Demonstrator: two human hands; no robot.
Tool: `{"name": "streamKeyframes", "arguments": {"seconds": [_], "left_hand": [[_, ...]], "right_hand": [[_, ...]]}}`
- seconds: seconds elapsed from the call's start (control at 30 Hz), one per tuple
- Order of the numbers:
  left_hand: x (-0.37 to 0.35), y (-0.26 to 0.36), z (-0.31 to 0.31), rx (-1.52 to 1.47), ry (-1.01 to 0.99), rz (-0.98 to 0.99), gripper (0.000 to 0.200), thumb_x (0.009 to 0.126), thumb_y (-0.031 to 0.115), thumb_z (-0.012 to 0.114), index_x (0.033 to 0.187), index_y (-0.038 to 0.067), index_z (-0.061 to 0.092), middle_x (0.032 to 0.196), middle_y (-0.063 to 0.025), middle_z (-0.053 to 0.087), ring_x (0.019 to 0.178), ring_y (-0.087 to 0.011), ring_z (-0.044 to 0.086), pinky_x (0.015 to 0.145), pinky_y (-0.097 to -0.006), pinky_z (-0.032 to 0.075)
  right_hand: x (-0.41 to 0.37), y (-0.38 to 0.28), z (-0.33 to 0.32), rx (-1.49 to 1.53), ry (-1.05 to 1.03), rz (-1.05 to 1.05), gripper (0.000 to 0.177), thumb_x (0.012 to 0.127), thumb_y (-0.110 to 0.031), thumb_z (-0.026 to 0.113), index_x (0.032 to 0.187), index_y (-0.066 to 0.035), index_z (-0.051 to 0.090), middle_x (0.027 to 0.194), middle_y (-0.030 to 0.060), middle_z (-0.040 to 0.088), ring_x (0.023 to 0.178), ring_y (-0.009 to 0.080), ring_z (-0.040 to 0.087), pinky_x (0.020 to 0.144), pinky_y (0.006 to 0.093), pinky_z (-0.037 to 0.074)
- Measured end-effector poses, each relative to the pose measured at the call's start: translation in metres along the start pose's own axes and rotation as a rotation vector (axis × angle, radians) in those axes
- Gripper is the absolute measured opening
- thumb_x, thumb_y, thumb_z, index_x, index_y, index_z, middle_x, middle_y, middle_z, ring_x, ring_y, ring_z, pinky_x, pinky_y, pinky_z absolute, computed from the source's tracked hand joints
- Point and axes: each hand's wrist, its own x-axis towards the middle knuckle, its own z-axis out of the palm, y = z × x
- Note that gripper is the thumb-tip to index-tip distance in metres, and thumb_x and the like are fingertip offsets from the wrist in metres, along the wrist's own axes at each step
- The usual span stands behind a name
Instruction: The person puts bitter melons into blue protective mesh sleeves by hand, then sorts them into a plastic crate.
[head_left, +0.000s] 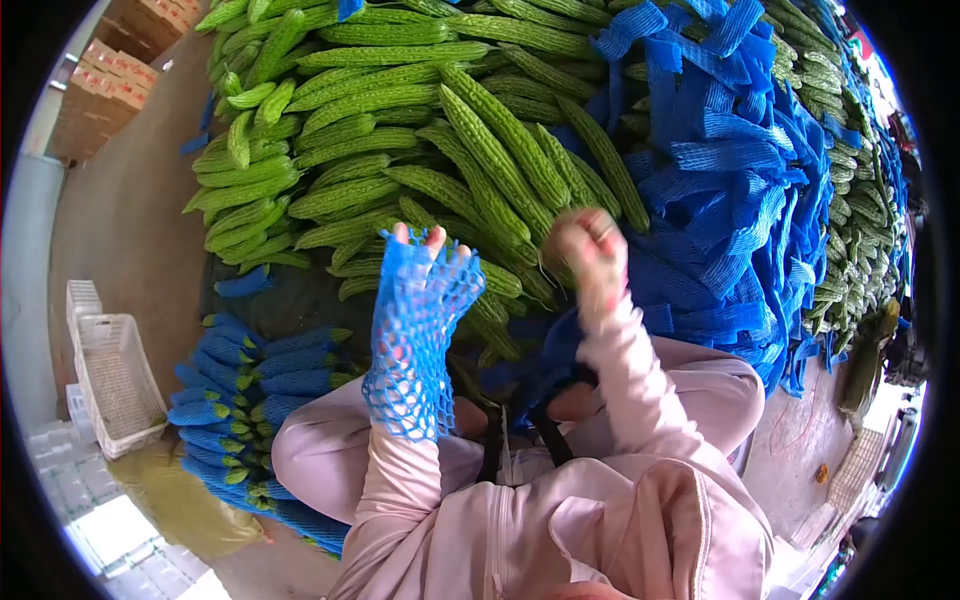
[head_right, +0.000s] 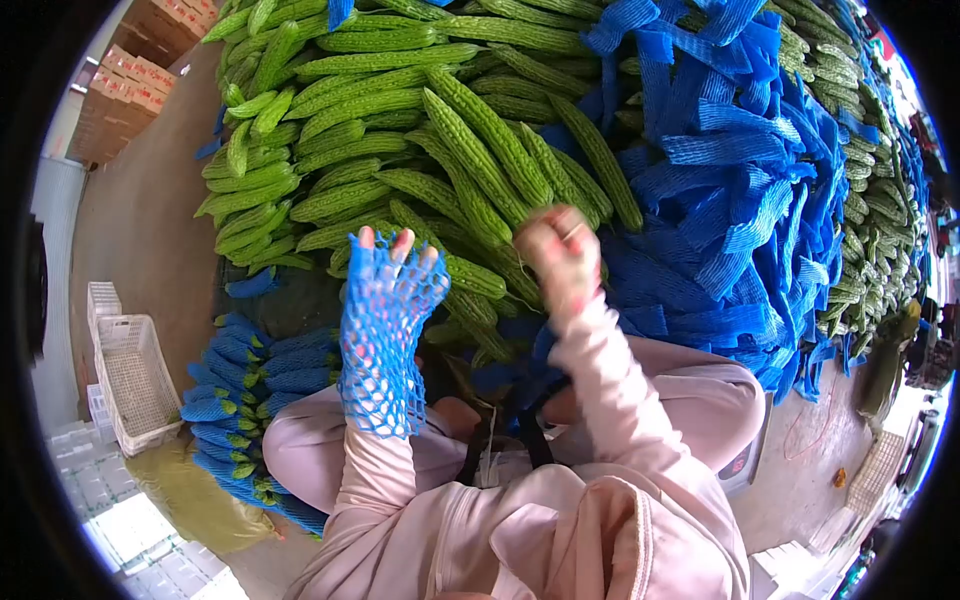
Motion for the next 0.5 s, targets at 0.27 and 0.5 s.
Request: {"name": "streamKeyframes", "arguments": {"seconds": [0.27, 0.5], "left_hand": [[0.008, 0.036, 0.048, 1.17, 0.27, 0.505, 0.026, 0.079, 0.009, 0.059, 0.055, 0.013, 0.051, 0.056, -0.0034, 0.044, 0.064, -0.0283, 0.054, 0.102, -0.0614, 0.033], [0.015, 0.042, 0.062, 0.862, 0.291, 0.354, 0.027, 0.081, 0.009, 0.058, 0.056, 0.01, 0.048, 0.057, -0.0075, 0.044, 0.063, -0.029, 0.053, 0.097, -0.0601, 0.039]], "right_hand": [[0.103, 0.036, -0.09, -1.737, -0.082, 0.223, 0.062, 0.067, -0.039, 0.073, 0.116, -0.007, 0.051, 0.114, 0.0172, 0.054, 0.108, 0.0345, 0.055, 0.09, 0.0419, 0.045], [0.085, -0.017, -0.105, -1.565, -0.059, -0.371, 0.057, 0.057, -0.012, 0.074, 0.111, -0.01, 0.054, 0.1, 0.0129, 0.053, 0.096, 0.0345, 0.054, 0.081, 0.0441, 0.046]]}}
